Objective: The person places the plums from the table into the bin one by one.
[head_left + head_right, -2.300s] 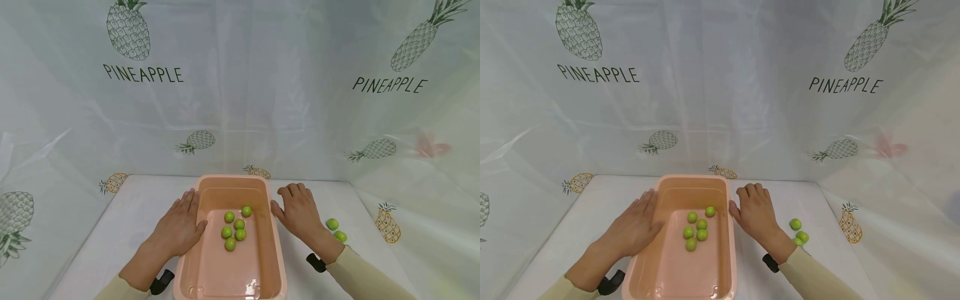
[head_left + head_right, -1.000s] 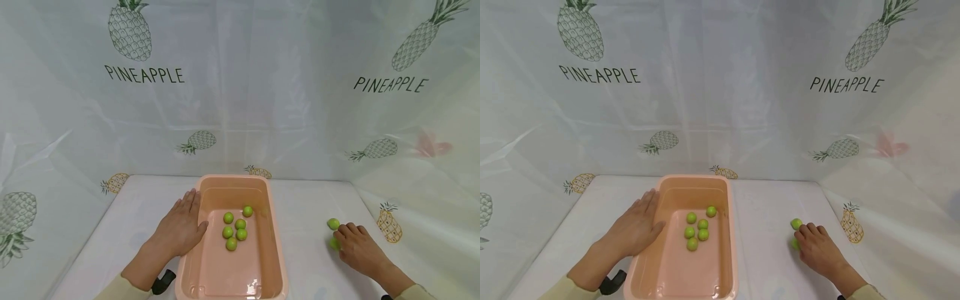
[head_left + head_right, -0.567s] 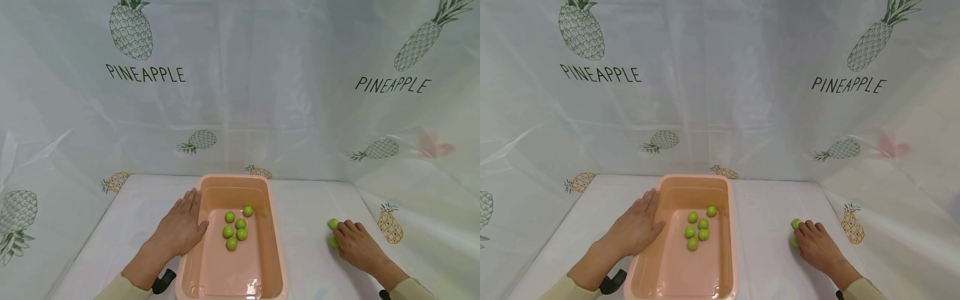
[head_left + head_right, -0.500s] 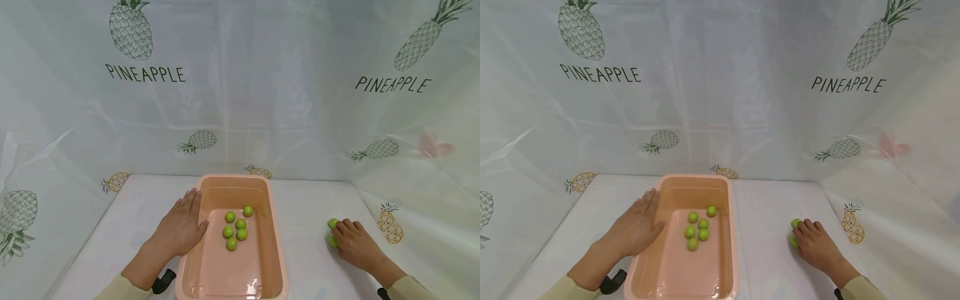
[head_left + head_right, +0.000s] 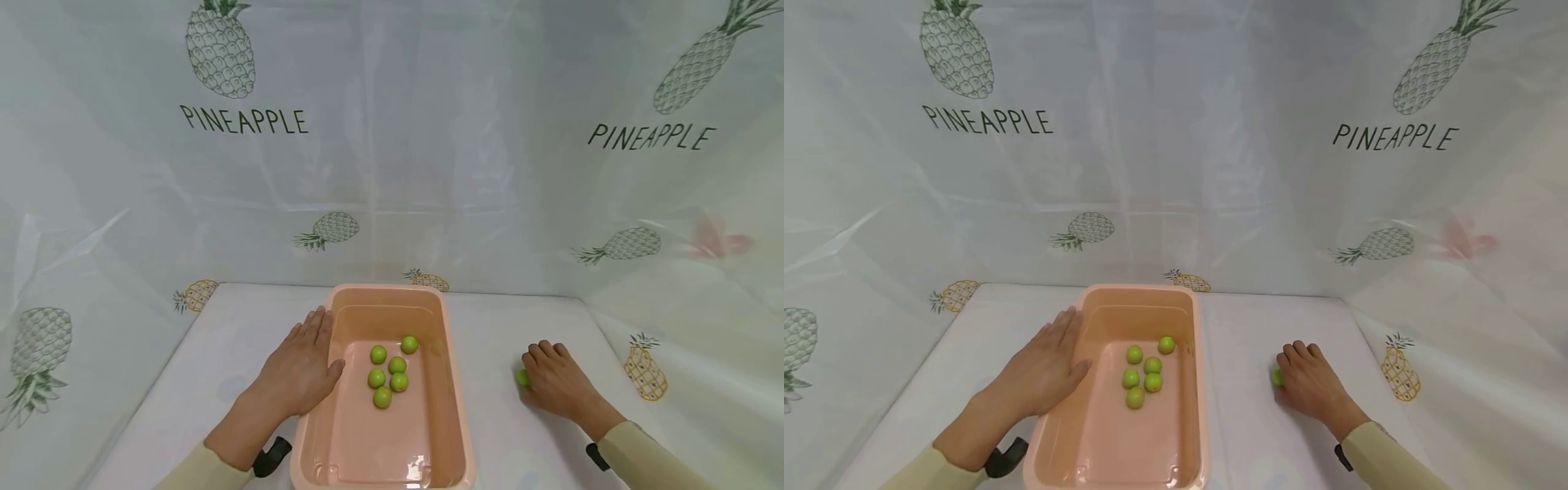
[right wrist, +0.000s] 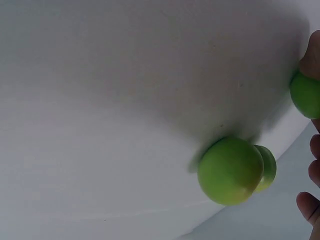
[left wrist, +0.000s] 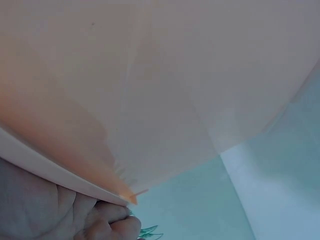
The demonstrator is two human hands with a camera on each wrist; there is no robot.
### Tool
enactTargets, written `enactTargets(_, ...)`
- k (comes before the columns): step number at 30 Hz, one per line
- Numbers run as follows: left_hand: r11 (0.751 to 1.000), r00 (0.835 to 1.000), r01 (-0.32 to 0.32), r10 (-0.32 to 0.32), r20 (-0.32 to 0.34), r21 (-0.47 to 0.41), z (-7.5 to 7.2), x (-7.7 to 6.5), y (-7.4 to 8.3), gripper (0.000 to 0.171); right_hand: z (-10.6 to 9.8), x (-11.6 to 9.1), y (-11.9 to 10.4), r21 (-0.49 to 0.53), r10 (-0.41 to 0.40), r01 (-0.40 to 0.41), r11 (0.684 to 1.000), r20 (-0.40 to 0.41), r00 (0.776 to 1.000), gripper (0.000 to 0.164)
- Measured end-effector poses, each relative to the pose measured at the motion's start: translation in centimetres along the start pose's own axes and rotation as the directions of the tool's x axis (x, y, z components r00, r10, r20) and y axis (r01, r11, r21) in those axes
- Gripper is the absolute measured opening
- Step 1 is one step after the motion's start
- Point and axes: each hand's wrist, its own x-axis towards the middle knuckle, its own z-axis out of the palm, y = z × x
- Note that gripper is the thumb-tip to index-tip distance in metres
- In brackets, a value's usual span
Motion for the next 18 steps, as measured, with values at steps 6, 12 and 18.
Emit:
enactTargets(6,1.000,1.000,0.000,0.000,-0.003,0.010,0.1,0.1,0.1,0.080,0.4,1.1,-0.2,-0.009,0.012,-0.013,1.000,-0.035,0.999,0.036)
enactTargets(12,1.000,1.000,-0.002,0.002,0.003,0.022,0.0,0.1,0.1,0.081,0.5,1.9,0.1,-0.003,0.031,-0.031,1.000,-0.032,0.999,0.039)
enactTargets(18,1.000,1.000,-0.006,0.007,-0.008,0.031,0.1,0.1,0.0,0.080,0.0,2.8,0.1,-0.008,0.035,-0.036,0.999,-0.035,0.999,0.040)
